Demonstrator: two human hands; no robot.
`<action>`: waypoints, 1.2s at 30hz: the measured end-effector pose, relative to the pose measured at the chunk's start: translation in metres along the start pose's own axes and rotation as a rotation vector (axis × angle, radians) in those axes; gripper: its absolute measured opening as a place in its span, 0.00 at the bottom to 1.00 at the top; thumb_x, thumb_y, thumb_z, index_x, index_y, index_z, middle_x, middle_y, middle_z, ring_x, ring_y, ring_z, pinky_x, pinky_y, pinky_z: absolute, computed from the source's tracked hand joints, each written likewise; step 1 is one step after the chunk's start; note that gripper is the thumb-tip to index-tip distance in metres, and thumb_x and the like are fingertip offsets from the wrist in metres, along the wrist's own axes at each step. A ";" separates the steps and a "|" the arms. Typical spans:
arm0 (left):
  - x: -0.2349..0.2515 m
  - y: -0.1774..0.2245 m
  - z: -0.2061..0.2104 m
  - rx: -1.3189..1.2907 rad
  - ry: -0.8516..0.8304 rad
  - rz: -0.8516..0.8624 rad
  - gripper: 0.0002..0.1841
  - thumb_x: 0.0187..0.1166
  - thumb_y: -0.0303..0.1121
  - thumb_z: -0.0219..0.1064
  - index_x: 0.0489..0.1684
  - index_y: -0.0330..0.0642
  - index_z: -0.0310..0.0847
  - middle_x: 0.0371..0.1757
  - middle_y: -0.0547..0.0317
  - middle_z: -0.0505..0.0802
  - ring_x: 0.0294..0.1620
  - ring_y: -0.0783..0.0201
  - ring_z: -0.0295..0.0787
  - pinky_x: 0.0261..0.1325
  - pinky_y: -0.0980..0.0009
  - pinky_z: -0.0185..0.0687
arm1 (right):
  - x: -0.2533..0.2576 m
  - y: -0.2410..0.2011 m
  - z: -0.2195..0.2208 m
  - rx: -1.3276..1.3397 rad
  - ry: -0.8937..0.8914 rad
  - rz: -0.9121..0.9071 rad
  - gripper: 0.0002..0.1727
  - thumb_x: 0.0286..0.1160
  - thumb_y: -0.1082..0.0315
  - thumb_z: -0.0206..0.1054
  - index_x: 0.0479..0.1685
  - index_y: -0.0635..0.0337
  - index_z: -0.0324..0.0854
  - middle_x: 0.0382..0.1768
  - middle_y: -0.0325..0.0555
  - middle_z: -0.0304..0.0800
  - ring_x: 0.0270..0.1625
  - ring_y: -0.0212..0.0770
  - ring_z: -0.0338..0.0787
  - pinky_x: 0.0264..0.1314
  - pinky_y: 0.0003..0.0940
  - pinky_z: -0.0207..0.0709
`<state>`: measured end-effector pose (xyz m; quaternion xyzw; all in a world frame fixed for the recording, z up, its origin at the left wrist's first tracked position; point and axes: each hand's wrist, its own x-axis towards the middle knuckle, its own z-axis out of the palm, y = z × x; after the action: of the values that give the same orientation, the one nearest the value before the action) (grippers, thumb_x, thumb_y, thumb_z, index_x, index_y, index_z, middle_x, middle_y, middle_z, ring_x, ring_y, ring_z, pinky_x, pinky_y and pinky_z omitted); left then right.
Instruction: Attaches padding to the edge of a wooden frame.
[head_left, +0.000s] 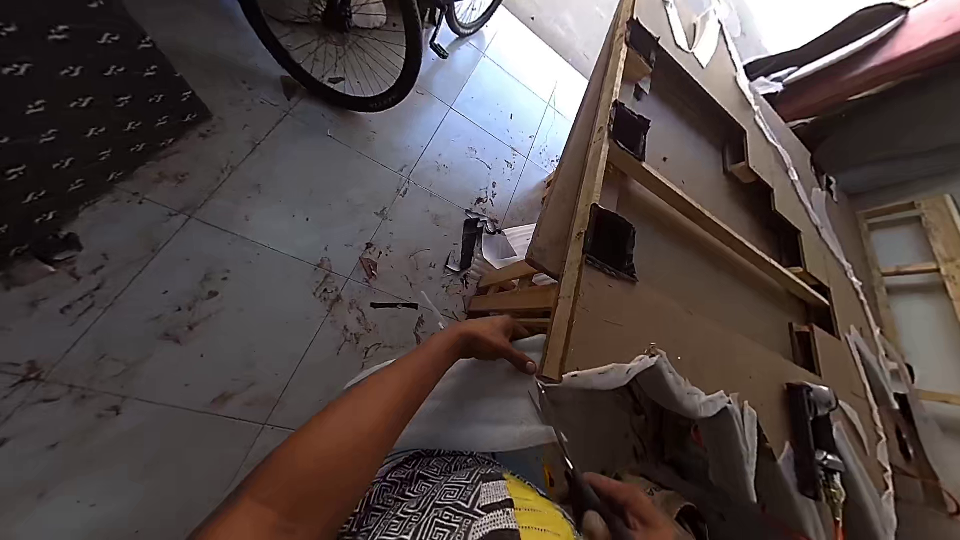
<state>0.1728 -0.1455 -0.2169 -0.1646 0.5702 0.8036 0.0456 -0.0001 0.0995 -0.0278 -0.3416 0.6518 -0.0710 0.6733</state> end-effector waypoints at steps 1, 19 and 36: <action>-0.001 0.000 -0.001 0.010 -0.014 -0.026 0.19 0.74 0.41 0.78 0.53 0.36 0.87 0.41 0.52 0.94 0.41 0.62 0.92 0.52 0.58 0.88 | 0.010 0.008 0.005 0.050 0.024 0.007 0.40 0.70 0.30 0.68 0.64 0.58 0.84 0.36 0.42 0.90 0.34 0.35 0.86 0.38 0.36 0.83; -0.017 0.041 -0.018 0.497 0.066 -0.162 0.16 0.72 0.49 0.78 0.36 0.45 0.91 0.27 0.58 0.92 0.27 0.61 0.88 0.37 0.53 0.86 | 0.055 0.024 0.050 0.035 0.328 0.038 0.47 0.61 0.22 0.68 0.69 0.52 0.82 0.35 0.39 0.91 0.32 0.38 0.90 0.39 0.44 0.88; -0.046 -0.010 -0.017 0.571 0.123 -0.390 0.23 0.70 0.52 0.76 0.51 0.43 0.90 0.42 0.49 0.95 0.43 0.52 0.93 0.54 0.45 0.88 | 0.113 0.045 0.051 0.264 0.395 -0.169 0.27 0.70 0.42 0.76 0.58 0.52 0.88 0.31 0.41 0.91 0.28 0.39 0.89 0.34 0.41 0.88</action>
<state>0.2223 -0.1528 -0.2162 -0.2994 0.7312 0.5765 0.2081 0.0473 0.0912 -0.1502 -0.2837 0.7250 -0.2768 0.5633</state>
